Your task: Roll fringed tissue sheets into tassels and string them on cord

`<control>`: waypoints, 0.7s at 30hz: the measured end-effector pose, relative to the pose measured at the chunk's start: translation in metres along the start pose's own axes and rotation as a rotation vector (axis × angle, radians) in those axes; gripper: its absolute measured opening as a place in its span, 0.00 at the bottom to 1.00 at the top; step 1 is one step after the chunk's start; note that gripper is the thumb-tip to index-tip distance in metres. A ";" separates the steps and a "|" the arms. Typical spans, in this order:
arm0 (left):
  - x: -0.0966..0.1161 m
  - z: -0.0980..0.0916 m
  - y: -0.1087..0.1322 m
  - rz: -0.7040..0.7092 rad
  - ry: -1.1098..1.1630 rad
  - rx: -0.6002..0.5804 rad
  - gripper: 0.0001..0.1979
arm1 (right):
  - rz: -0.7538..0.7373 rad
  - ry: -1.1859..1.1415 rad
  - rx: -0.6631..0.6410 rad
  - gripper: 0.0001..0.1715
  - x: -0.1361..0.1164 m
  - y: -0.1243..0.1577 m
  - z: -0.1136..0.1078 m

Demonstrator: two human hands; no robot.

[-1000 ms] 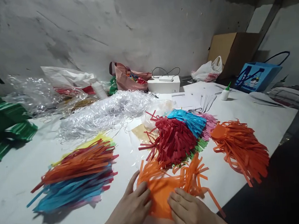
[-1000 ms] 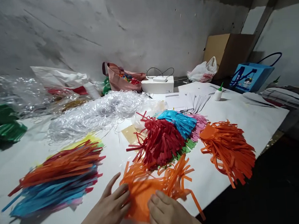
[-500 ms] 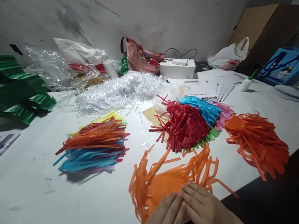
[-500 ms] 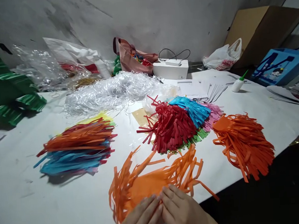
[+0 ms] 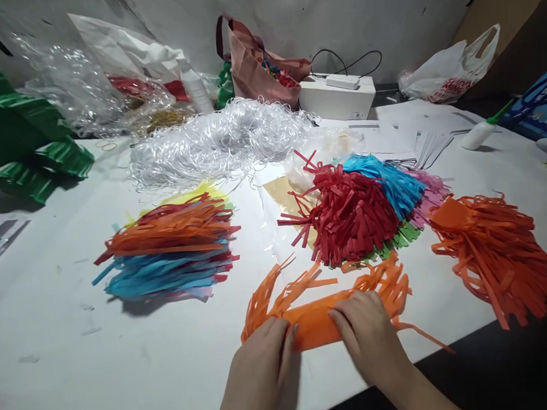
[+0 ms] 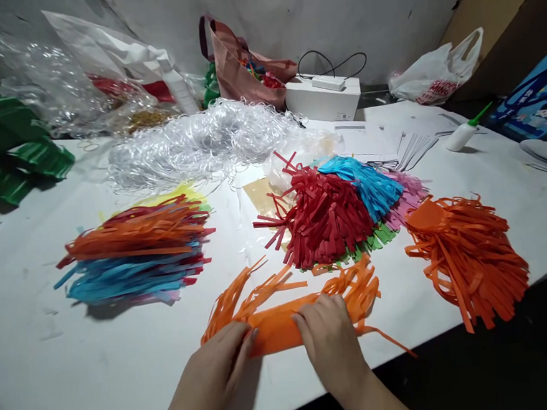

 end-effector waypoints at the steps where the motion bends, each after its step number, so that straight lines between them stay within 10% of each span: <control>1: 0.000 0.002 -0.002 -0.010 -0.041 0.019 0.16 | 0.006 0.025 -0.018 0.19 0.001 -0.001 0.003; 21: 0.002 0.004 -0.002 -0.128 -0.282 -0.030 0.16 | 0.059 0.161 -0.198 0.21 0.001 -0.018 0.011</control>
Point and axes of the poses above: each hand's wrist, its own y-axis away from the middle knuckle, its own z-axis out of the palm, x = y × z, the point moved 3 cm from there along -y, towards the middle knuckle, and after that the axes turned 5 degrees about -y, right-handed, at the moved point
